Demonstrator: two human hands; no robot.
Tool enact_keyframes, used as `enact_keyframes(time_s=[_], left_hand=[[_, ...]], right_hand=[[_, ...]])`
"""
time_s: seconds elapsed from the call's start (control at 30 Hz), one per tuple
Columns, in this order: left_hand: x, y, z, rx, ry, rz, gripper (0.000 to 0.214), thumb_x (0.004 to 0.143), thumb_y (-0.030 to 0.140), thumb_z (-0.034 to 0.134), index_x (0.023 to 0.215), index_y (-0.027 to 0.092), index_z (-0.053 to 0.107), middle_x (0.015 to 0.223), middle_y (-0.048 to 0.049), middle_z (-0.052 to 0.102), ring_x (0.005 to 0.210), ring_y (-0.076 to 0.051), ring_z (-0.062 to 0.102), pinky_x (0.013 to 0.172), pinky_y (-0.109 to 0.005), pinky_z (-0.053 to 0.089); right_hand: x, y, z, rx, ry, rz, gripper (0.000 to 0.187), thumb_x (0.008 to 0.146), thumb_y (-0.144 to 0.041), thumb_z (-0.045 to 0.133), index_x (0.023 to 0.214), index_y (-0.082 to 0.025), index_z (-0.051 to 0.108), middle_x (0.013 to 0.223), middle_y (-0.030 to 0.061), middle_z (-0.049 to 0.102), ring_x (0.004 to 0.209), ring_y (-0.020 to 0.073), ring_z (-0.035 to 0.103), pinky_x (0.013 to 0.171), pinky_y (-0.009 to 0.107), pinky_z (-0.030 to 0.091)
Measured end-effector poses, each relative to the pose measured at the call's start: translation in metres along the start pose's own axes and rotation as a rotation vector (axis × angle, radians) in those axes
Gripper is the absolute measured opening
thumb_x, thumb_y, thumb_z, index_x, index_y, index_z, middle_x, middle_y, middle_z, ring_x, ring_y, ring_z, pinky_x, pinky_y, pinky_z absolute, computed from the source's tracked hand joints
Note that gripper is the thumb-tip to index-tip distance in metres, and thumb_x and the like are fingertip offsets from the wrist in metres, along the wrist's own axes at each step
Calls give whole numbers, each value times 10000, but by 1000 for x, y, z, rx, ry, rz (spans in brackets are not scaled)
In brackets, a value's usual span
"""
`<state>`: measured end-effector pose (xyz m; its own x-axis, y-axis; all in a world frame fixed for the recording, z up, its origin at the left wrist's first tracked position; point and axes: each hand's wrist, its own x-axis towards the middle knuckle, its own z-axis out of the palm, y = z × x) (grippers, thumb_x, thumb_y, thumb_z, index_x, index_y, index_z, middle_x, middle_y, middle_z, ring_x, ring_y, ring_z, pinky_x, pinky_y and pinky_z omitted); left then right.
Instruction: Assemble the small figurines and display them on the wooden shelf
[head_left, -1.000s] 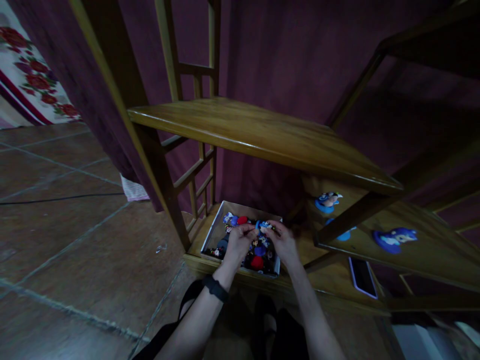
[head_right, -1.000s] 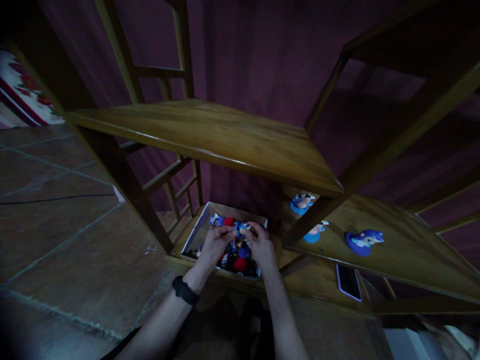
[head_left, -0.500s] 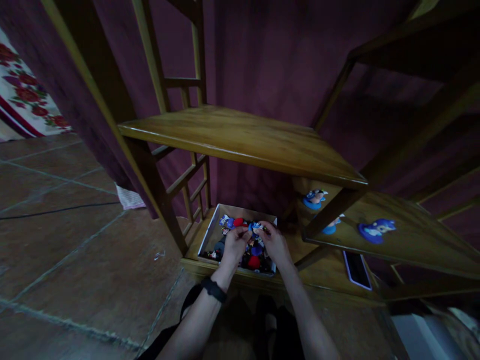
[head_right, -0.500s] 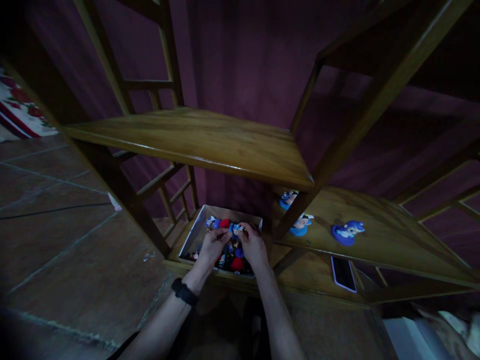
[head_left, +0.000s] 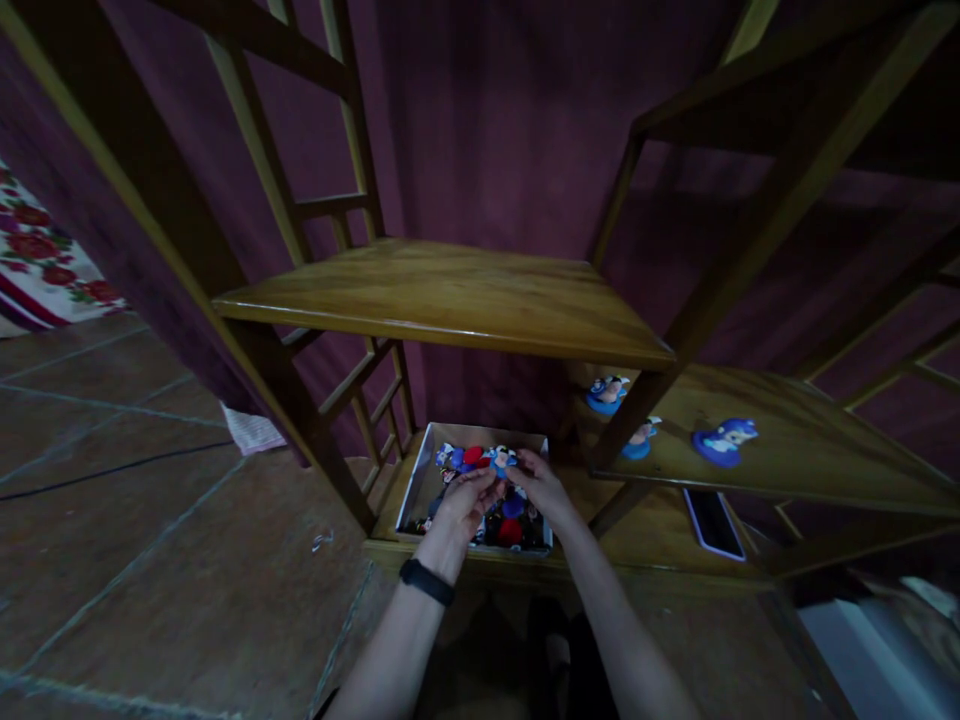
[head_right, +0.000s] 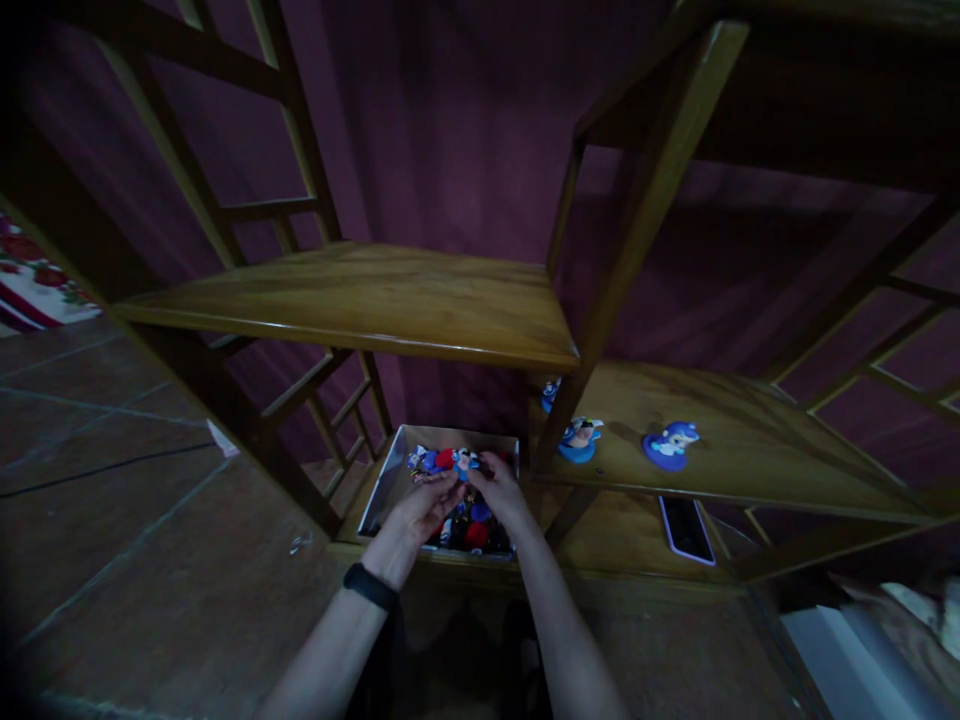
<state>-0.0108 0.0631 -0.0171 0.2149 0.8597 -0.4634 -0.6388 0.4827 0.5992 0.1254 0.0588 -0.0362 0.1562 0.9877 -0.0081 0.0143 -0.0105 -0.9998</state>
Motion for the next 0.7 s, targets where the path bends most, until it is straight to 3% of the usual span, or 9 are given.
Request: enact_keyframes(time_s=[0.13, 0.27, 0.37, 0.57, 0.7], left_hand=[[-5, 0, 4, 42, -47, 20, 143, 681, 3, 653, 758, 117, 615, 694, -42, 666, 603, -121, 643, 625, -240, 552], [-10, 4, 7, 134, -101, 73, 210, 699, 111, 686, 898, 134, 624, 750, -60, 685, 620, -141, 655, 634, -272, 556], [-11, 6, 7, 194, -120, 131, 223, 685, 160, 708, 894, 121, 637, 738, -59, 686, 576, -126, 640, 608, -255, 550], [-10, 4, 6, 235, -80, 103, 200, 649, 217, 744, 779, 105, 643, 673, -58, 671, 577, -142, 647, 572, -248, 546], [-8, 1, 6, 210, -39, 118, 164, 645, 152, 740, 760, 102, 633, 658, -49, 670, 538, -134, 638, 560, -254, 553]], right_hand=[[-2, -10, 1, 59, -68, 43, 394, 609, -466, 694, 899, -202, 655, 916, 33, 682, 869, 213, 618, 794, 339, 467], [-6, -22, -3, 152, -160, 92, 428, 628, -482, 687, 935, -185, 660, 905, 45, 688, 864, 218, 625, 767, 334, 477], [-10, -27, -3, 166, -203, 119, 434, 645, -489, 674, 950, -181, 661, 905, 44, 686, 877, 212, 622, 769, 325, 480], [-9, -21, 3, 62, -81, 79, 413, 651, -518, 652, 935, -218, 659, 908, 17, 673, 838, 190, 612, 729, 300, 494], [-6, -19, 2, 55, -118, 59, 390, 657, -522, 647, 874, -200, 678, 807, 15, 672, 741, 179, 608, 674, 290, 489]])
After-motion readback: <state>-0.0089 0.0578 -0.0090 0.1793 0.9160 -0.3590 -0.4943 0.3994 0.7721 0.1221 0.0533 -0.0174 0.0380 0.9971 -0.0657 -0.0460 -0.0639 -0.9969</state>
